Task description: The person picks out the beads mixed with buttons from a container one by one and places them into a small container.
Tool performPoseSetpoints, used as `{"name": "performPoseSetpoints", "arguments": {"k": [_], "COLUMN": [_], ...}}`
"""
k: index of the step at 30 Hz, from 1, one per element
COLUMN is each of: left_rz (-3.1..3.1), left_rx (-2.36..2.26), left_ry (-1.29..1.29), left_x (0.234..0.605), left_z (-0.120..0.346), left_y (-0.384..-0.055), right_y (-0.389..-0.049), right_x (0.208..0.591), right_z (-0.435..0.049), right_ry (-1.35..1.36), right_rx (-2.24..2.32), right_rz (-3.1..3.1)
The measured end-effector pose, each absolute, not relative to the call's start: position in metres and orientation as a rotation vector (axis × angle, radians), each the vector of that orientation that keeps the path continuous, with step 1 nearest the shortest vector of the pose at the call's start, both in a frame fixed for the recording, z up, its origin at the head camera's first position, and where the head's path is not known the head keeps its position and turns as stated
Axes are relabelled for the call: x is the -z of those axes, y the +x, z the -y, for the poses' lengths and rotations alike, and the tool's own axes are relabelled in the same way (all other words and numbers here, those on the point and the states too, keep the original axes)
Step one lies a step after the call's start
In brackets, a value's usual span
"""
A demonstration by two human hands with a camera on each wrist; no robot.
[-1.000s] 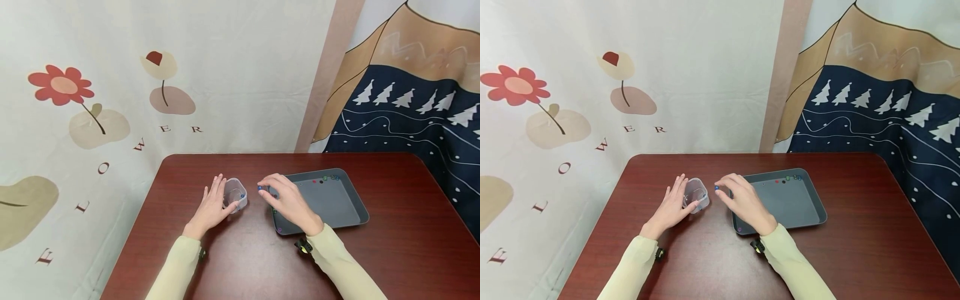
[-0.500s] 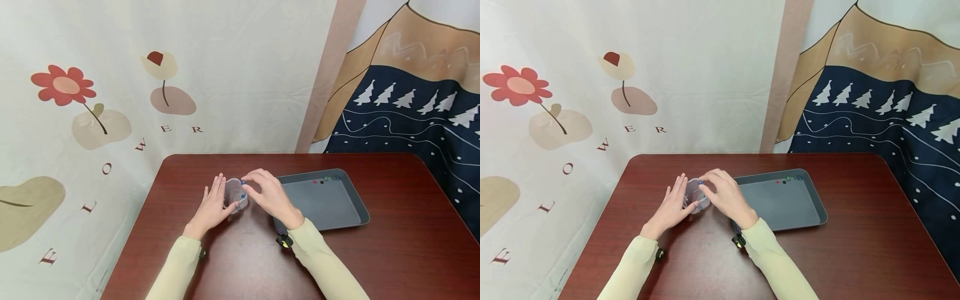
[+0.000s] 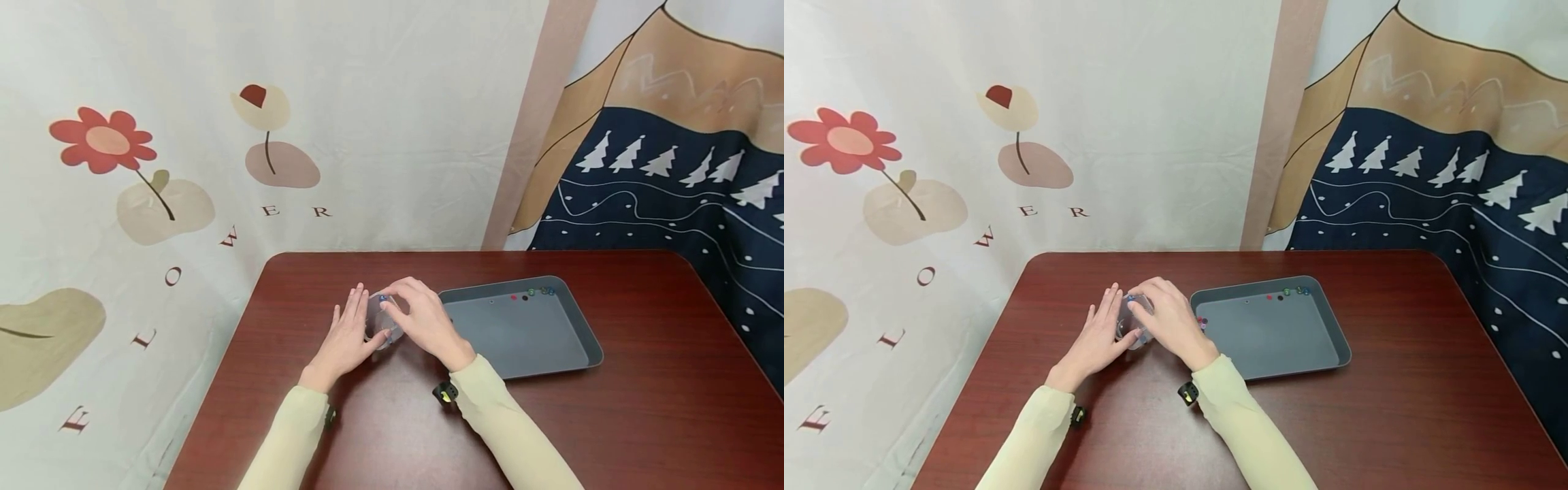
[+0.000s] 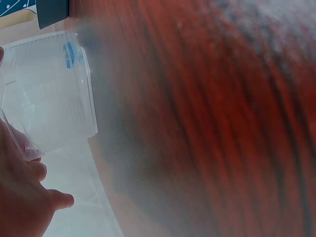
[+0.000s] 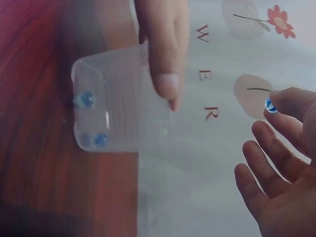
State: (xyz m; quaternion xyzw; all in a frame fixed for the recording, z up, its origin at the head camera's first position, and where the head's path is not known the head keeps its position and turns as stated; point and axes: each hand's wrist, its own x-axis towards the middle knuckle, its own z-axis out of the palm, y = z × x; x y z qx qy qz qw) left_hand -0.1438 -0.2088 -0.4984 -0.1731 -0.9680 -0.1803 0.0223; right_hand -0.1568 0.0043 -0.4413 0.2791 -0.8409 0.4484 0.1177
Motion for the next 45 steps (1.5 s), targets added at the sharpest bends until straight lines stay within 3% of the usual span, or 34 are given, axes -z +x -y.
{"name": "performPoseSetpoints", "arguments": {"k": [21,45], "left_rz": [3.005,2.971], "left_rx": [0.593,0.608], "left_ry": [-0.532,-0.533], "left_x": [0.500,0.502], "left_z": [0.209,0.208], "left_y": [-0.147,-0.148], "right_y": [-0.158,-0.123], "right_x": [0.469,0.455], "right_z": [0.007,-0.078], "right_ry": [0.758,0.550], "right_rx": [-1.224,-1.399], "right_rz": [2.601,2.450]}}
